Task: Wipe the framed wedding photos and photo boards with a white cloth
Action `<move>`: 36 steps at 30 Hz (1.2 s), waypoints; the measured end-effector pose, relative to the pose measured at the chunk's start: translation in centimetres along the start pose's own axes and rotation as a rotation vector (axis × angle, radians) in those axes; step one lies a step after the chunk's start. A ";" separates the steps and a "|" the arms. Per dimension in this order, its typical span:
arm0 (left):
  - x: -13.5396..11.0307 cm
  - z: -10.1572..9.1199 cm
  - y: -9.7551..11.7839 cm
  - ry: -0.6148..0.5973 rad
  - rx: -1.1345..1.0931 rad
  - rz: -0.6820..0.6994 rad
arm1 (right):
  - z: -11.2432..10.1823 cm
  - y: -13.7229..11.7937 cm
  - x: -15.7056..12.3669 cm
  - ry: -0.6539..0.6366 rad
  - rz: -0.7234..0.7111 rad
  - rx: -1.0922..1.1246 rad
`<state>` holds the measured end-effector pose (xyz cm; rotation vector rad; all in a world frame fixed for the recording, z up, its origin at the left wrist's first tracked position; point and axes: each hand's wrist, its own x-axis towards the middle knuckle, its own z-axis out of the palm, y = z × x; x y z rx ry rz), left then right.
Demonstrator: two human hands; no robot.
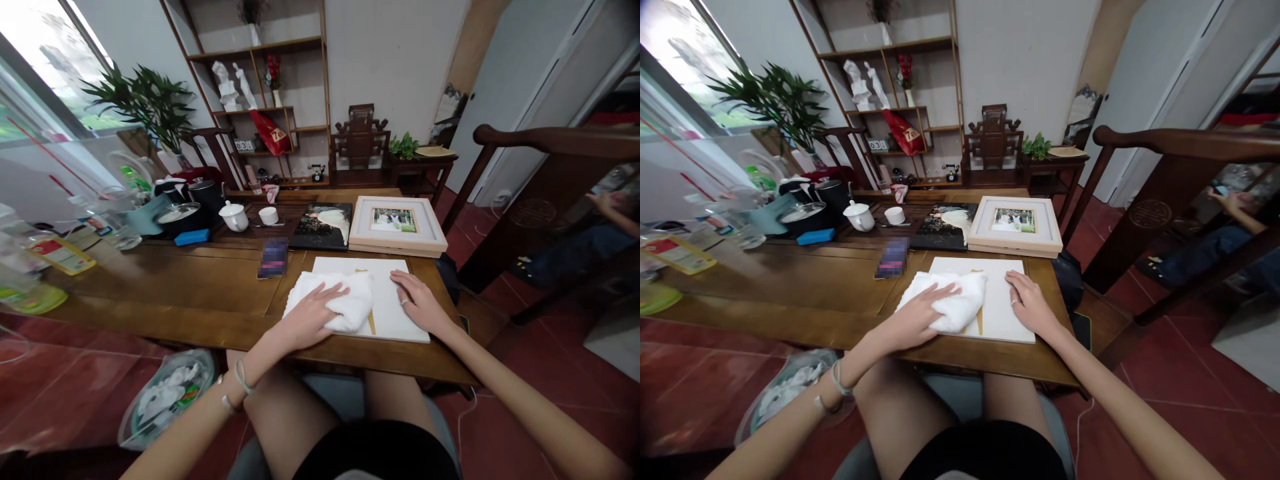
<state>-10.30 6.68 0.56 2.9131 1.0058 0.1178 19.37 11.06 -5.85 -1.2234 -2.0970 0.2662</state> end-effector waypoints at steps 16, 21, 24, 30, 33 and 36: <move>4.4 -0.4 0.7 -0.033 0.042 0.014 | -0.1 -0.3 0.1 0.000 0.012 -0.004; 1.9 -1.3 4.2 -0.072 0.018 0.134 | -0.1 -0.3 0.0 -0.005 0.013 -0.002; 2.0 -1.5 3.9 -0.090 0.022 0.122 | -0.1 -0.2 0.0 -0.012 0.013 -0.011; 5.0 -0.2 -0.1 -0.010 0.095 0.027 | -0.2 -0.4 0.1 -0.010 0.021 -0.015; 5.8 0.2 -0.9 0.021 0.100 0.020 | -0.2 -0.4 0.1 -0.003 0.021 -0.008; 5.0 0.1 0.0 0.027 0.084 0.060 | -0.2 -0.4 0.1 0.003 0.018 0.004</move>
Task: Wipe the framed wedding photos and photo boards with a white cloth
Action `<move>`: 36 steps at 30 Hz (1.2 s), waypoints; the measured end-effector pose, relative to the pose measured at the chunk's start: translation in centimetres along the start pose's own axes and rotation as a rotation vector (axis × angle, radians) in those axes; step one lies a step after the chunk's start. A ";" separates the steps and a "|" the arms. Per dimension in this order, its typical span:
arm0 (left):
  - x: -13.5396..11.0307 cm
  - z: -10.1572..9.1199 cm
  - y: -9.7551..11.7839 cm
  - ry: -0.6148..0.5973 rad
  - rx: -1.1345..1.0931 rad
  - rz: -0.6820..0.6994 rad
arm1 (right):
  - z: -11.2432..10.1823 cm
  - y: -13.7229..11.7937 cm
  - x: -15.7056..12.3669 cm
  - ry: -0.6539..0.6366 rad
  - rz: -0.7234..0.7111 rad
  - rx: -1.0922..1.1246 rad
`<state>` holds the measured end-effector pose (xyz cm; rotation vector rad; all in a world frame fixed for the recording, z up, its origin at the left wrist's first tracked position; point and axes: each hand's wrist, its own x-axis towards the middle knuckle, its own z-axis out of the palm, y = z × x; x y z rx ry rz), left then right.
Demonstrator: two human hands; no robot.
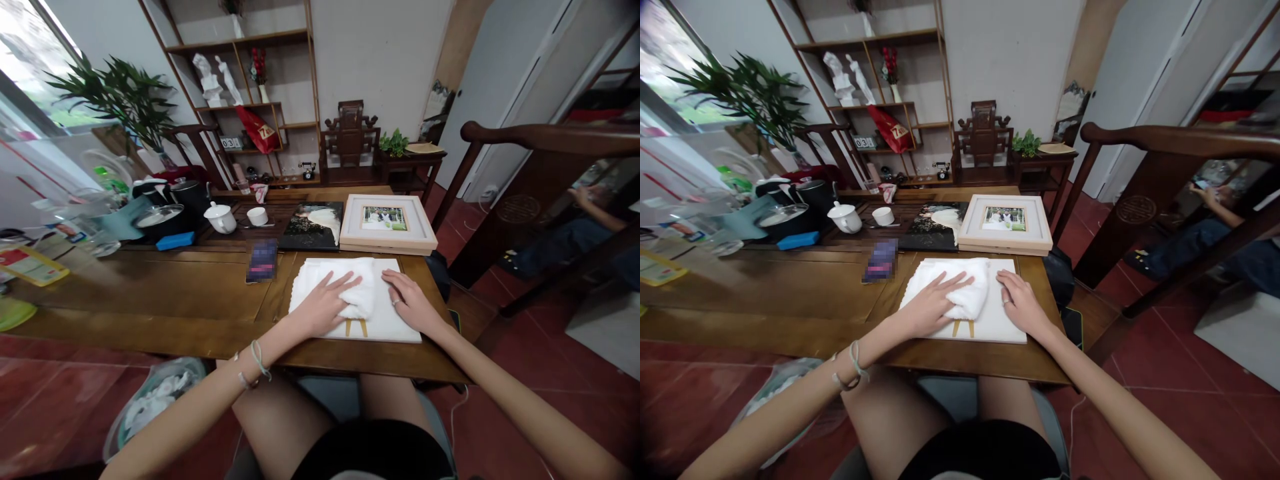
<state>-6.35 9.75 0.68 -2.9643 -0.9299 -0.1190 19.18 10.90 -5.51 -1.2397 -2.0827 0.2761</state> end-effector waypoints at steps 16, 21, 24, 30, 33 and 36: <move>-0.5 -1.0 0.0 -0.077 0.002 0.022 | 0.1 0.1 -0.1 0.003 -0.006 0.003; 0.4 -0.1 -1.7 -0.040 0.008 -0.006 | 0.0 0.1 -0.1 -0.002 -0.009 0.002; -0.7 -0.3 -0.4 -0.042 -0.002 -0.013 | 0.0 0.1 -0.1 -0.001 -0.012 0.005; -3.5 -1.5 3.2 -0.075 -0.040 0.050 | 0.1 0.2 -0.1 -0.003 -0.022 0.009; -3.4 -1.5 3.0 -0.071 -0.037 0.074 | 0.2 0.4 -0.1 0.001 -0.026 0.016; -2.0 -0.8 1.4 -0.057 -0.012 0.050 | 0.2 0.5 -0.1 0.002 -0.024 0.014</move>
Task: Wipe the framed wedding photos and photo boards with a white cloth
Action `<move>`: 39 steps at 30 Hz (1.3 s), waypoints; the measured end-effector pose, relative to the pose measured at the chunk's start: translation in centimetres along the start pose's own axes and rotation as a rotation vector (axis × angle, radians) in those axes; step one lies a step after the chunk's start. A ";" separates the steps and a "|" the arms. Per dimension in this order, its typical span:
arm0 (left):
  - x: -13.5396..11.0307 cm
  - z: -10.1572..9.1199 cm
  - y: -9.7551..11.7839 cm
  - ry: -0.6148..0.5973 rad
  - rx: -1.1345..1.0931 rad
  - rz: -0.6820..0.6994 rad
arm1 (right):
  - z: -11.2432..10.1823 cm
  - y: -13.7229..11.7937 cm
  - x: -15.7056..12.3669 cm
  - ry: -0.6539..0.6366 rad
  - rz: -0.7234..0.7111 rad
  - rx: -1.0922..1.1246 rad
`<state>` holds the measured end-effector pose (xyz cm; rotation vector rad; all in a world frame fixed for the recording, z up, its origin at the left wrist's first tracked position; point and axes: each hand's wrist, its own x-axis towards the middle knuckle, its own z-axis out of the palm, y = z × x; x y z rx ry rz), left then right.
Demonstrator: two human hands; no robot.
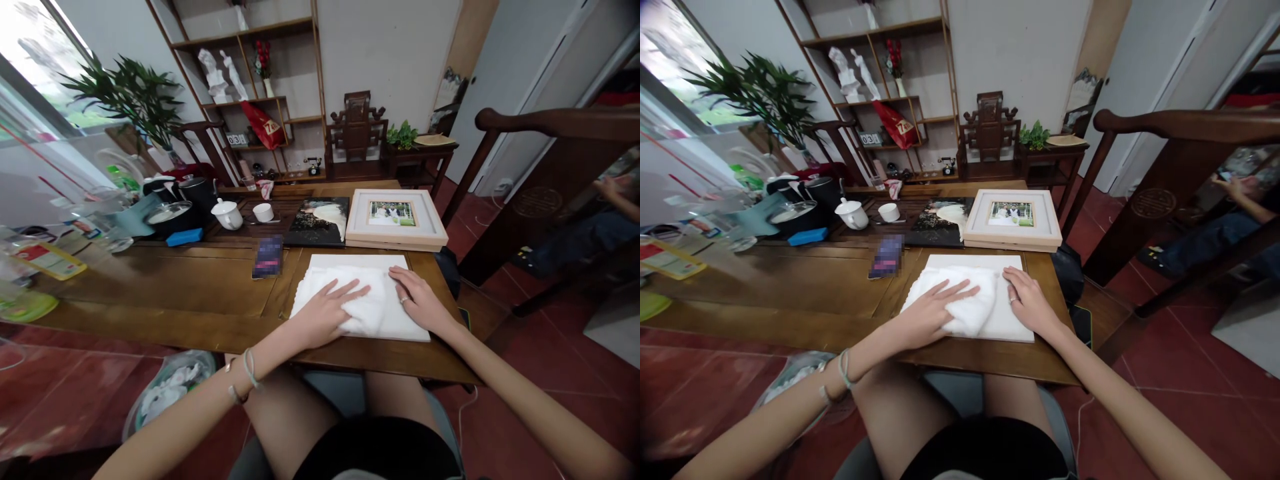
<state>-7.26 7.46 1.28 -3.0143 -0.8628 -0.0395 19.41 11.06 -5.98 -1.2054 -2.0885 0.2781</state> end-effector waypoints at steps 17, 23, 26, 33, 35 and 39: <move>3.1 0.4 3.5 0.017 0.056 0.033 | -0.5 -0.2 0.3 -0.010 0.023 0.091; 2.4 0.5 5.9 0.078 0.016 0.047 | -0.8 0.1 0.3 -0.021 0.054 0.153; 3.8 0.4 4.4 0.046 -0.026 -0.049 | -0.8 -0.2 0.4 -0.031 0.039 0.140; 6.5 0.6 -1.6 0.106 -0.076 -0.100 | -0.2 -0.2 0.3 0.013 0.044 0.054; 6.3 0.9 -2.1 0.142 -0.098 -0.097 | -0.1 -0.2 0.3 0.006 0.053 0.049; 4.5 1.3 0.1 0.150 -0.149 -0.061 | -0.4 -0.3 0.3 -0.035 0.043 0.059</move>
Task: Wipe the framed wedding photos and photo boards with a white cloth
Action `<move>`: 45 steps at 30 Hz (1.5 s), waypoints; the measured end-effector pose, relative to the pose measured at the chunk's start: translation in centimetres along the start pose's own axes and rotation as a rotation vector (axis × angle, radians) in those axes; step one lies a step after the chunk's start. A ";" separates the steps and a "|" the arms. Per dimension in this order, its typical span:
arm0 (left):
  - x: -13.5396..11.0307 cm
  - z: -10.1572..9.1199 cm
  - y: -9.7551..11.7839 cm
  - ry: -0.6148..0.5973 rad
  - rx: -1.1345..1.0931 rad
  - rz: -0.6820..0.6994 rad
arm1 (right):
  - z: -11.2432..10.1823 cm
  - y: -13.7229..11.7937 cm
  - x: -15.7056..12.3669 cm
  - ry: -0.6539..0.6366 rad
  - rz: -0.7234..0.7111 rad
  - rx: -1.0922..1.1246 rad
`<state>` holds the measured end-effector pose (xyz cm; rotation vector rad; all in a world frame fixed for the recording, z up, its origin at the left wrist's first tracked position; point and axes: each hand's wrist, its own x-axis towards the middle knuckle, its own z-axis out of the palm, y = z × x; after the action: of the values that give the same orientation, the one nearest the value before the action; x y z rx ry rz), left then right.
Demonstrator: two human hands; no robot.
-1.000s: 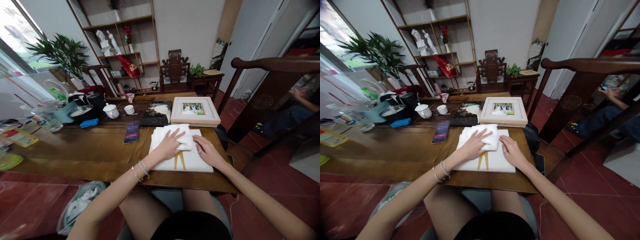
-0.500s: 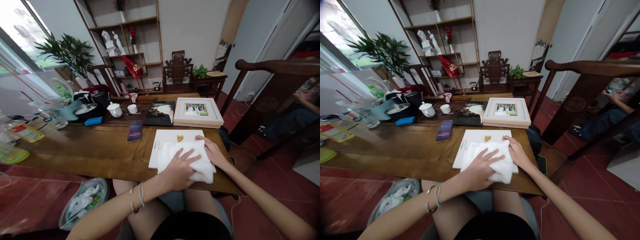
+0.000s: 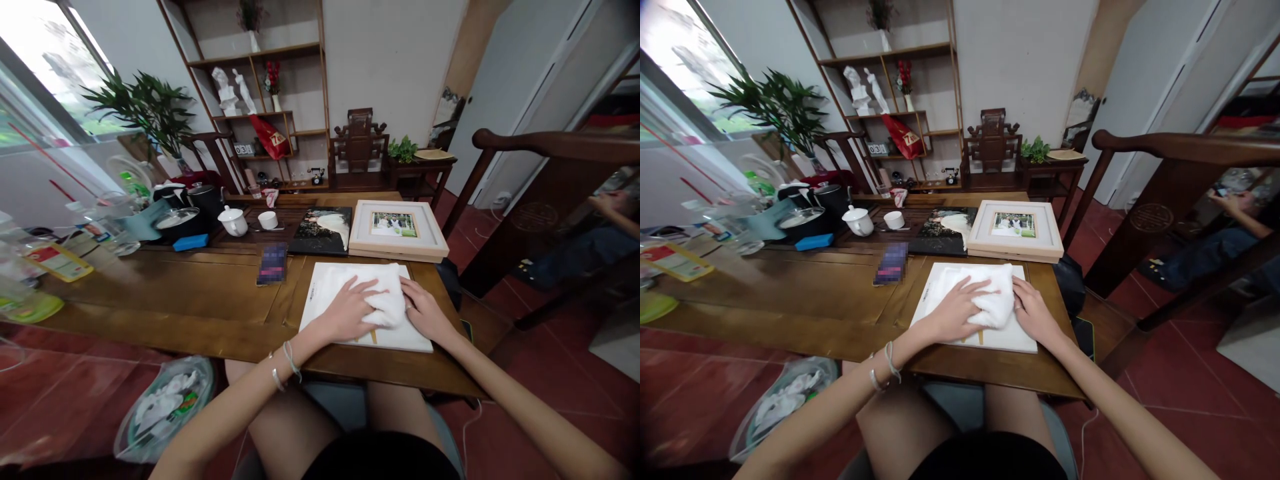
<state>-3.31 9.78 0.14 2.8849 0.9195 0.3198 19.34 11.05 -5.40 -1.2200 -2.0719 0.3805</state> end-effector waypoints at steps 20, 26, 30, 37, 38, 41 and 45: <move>1.4 -2.9 -6.7 -0.022 -0.432 -0.237 | 0.3 -0.3 -0.1 0.035 0.015 -0.077; 5.9 -2.1 -5.3 -0.096 -0.361 -0.150 | 0.2 -0.6 0.0 0.018 0.007 -0.098; 8.6 -1.9 -4.4 -0.120 -0.344 -0.110 | -0.1 -0.7 0.0 0.009 -0.003 -0.101; 5.7 -1.9 -4.9 -0.089 -0.331 -0.119 | -0.1 -0.4 0.0 0.022 -0.019 -0.082; 4.6 -1.9 -5.3 -0.072 -0.336 -0.128 | 0.0 -0.3 -0.1 0.026 -0.022 -0.079; 1.5 -2.0 -7.0 -0.016 -0.346 -0.176 | 0.1 -0.1 -0.1 0.035 -0.024 -0.076; -1.7 -2.0 -7.2 -0.018 -0.232 -0.280 | 0.2 0.0 -0.2 0.028 -0.011 -0.085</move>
<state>-9.15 14.75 0.65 2.5065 1.1783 0.3475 19.29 10.86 -5.63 -1.2553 -2.0887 0.2715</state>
